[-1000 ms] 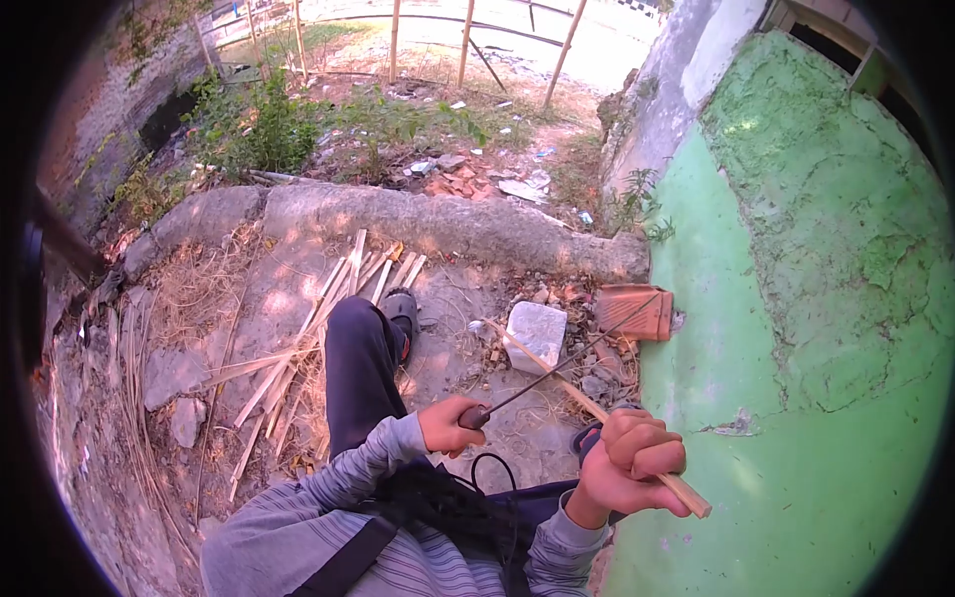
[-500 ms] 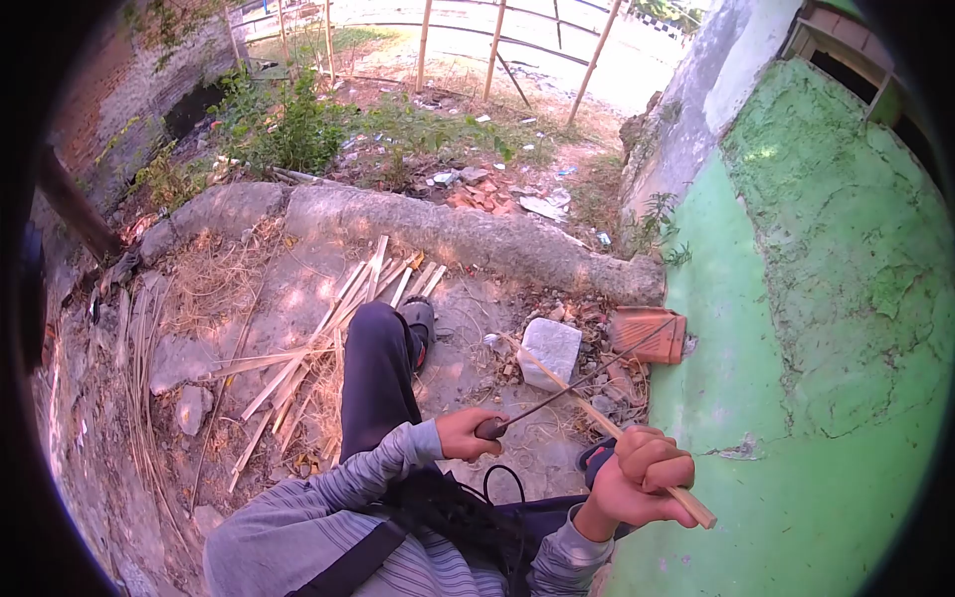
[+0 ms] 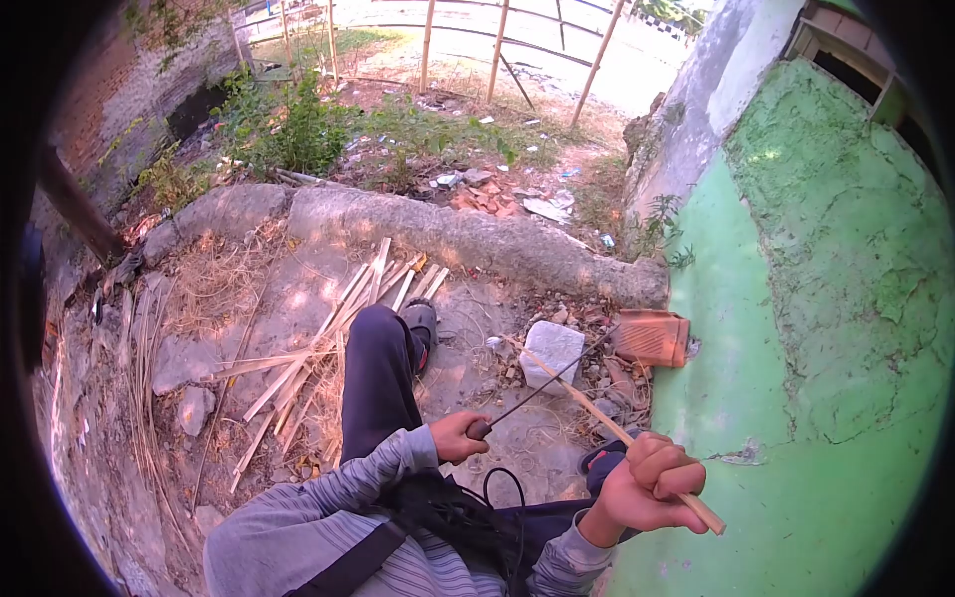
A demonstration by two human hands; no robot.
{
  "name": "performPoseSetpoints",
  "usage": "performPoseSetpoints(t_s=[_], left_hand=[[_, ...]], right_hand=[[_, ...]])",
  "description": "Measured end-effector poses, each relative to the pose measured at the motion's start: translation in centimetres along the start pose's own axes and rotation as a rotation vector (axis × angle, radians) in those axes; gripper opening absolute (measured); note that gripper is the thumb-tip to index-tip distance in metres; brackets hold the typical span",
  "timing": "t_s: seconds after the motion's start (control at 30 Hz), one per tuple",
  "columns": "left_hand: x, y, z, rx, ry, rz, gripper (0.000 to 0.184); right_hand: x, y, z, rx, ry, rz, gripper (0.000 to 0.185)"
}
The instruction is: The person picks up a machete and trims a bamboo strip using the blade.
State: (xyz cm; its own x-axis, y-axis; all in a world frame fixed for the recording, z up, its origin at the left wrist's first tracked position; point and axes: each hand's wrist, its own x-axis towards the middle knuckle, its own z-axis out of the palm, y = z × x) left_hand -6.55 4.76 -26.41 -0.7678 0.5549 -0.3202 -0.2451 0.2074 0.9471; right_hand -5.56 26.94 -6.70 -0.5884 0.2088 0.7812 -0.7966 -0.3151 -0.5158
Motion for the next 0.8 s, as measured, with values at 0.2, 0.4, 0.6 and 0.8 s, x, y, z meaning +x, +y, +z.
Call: performPoseSetpoints(t_s=[0.2,0.4,0.6,0.8], left_hand=[[-0.2,0.9,-0.6,0.258,0.11,0.088,0.03],[0.1,-0.4,-0.1,0.324,0.17,0.154,0.036],[0.0,0.1,0.0,0.35,0.189,0.103,0.044],[-0.4,2.0,0.0,0.371,0.224,0.147,0.045]], right_hand=[[0.0,0.3,0.1,-0.05,0.089,-0.047,0.063],[0.0,0.4,0.3,-0.058,0.085,-0.052,0.063],[0.0,0.3,0.1,-0.059,0.084,-0.043,0.063],[-0.1,0.3,0.6,-0.067,0.064,-0.053,0.063]])
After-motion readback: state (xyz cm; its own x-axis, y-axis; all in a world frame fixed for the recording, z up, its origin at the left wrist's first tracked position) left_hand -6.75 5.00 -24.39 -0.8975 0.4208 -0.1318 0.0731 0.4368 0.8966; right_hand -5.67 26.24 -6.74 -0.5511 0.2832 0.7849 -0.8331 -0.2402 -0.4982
